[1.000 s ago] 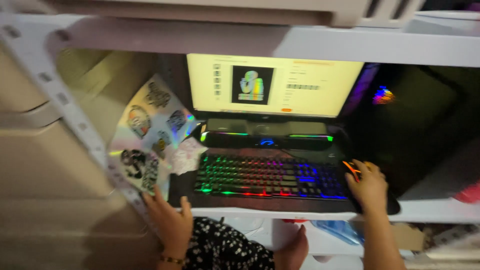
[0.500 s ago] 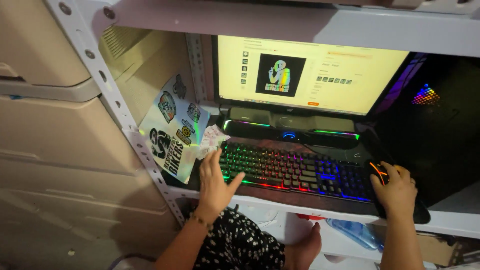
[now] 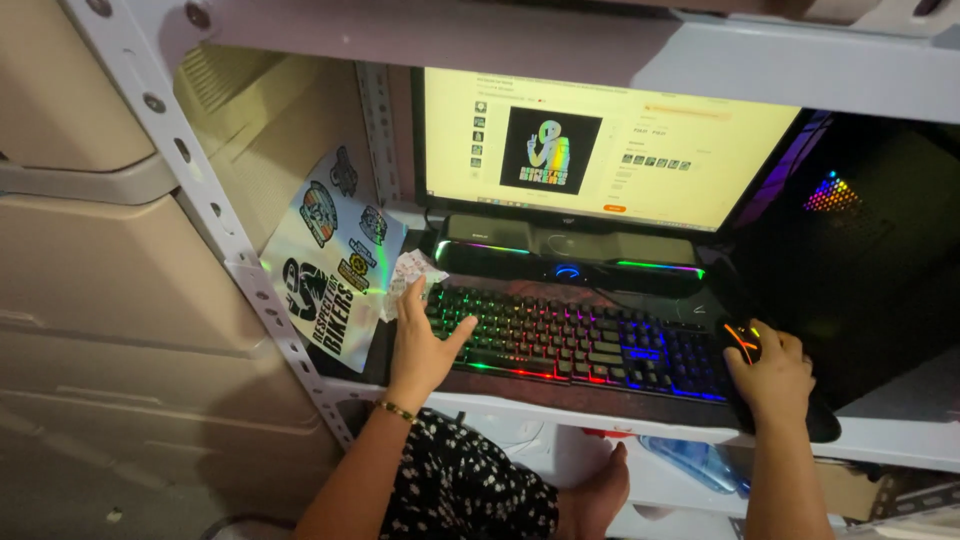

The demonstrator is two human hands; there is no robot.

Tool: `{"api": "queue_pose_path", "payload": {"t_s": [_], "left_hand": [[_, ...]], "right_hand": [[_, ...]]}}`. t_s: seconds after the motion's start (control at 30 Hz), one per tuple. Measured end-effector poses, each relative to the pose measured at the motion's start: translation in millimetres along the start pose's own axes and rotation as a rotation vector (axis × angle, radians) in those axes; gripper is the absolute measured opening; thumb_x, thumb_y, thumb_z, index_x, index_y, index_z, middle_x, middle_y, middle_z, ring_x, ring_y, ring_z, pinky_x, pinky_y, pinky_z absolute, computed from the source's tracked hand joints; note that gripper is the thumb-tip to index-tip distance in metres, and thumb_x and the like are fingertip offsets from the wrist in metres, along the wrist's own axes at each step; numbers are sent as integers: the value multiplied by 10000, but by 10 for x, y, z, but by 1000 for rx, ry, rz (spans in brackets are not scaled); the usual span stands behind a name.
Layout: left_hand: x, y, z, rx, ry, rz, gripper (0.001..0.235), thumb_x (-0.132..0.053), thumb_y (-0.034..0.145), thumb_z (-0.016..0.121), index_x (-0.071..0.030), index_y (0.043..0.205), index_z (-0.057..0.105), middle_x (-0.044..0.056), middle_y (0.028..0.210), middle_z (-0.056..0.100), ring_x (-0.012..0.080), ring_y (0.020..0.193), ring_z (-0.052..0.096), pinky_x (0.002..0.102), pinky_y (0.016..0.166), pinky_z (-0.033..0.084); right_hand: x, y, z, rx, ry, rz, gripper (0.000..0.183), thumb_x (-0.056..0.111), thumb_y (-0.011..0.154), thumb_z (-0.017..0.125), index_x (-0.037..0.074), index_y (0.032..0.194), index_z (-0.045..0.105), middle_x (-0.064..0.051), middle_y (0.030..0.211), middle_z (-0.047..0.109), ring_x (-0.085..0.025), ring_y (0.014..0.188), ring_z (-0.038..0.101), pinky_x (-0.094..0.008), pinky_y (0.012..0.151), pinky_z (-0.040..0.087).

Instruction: A person is using a computer to browse and select graphic designs on a website, while holding a physical sheet of printed stickers for comparison.

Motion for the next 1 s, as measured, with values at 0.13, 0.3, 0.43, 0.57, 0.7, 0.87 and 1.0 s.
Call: {"api": "queue_pose_path", "payload": {"t_s": [0.13, 0.3, 0.43, 0.57, 0.7, 0.87, 1.0], "left_hand": [[65, -1, 15, -16, -65, -10, 904, -337, 839, 790, -53, 1532, 284, 203, 1487, 416, 369, 1328, 526, 488, 1038, 490], [91, -8, 25, -16, -64, 3, 834, -308, 854, 779, -54, 1502, 320, 200, 1470, 454, 374, 1333, 527, 483, 1048, 486], [95, -12, 39, -61, -57, 75, 786, -291, 847, 787, -33, 1465, 374, 211, 1398, 500, 362, 1245, 564, 462, 1019, 490], [121, -9, 49, -118, -60, 30, 789, -330, 789, 880, -53, 1417, 490, 194, 1306, 575, 404, 1234, 611, 512, 1017, 531], [209, -21, 106, -169, -54, 96, 757, -315, 782, 888, -56, 1393, 524, 174, 1273, 587, 385, 1210, 624, 478, 1021, 528], [232, -7, 130, -172, -54, 124, 721, -311, 784, 892, -51, 1364, 551, 152, 1249, 586, 367, 1216, 623, 449, 1033, 523], [176, -25, 89, -156, -67, 115, 690, -301, 802, 883, -52, 1357, 556, 141, 1248, 569, 364, 1231, 611, 444, 1045, 515]], "right_hand": [[50, -49, -86, 13, 65, 16, 624, 343, 838, 743, 197, 1439, 655, -157, 1376, 581, -431, 1138, 578, -549, 986, 454], [-10, -41, -30, -23, 101, -23, 613, 345, 821, 747, 199, 1412, 670, -136, 1359, 599, -410, 1138, 581, -510, 981, 458], [6, -43, -34, -41, 83, -26, 592, 323, 835, 746, 187, 1407, 675, -147, 1350, 601, -409, 1112, 587, -519, 966, 462], [-107, -5, 83, -29, -43, 42, 557, 462, 861, 744, 346, 1403, 687, -101, 1355, 635, -448, 1131, 678, -544, 877, 579], [-198, 33, 226, -69, -54, 2, 547, 476, 836, 759, 404, 1374, 685, -78, 1332, 635, -435, 1100, 695, -541, 855, 586], [-146, 8, 150, -100, -47, 4, 533, 472, 847, 758, 396, 1369, 686, -81, 1327, 636, -434, 1078, 702, -528, 855, 593], [-146, 5, 151, -82, -56, 29, 517, 498, 851, 745, 417, 1358, 684, -58, 1345, 631, -420, 1095, 703, -515, 856, 592]]}}
Point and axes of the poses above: each hand's wrist, its own y-axis towards the middle knuckle, its own z-axis out of the palm, x = y × z, the point moved 4 cm from there along y, towards the middle knuckle
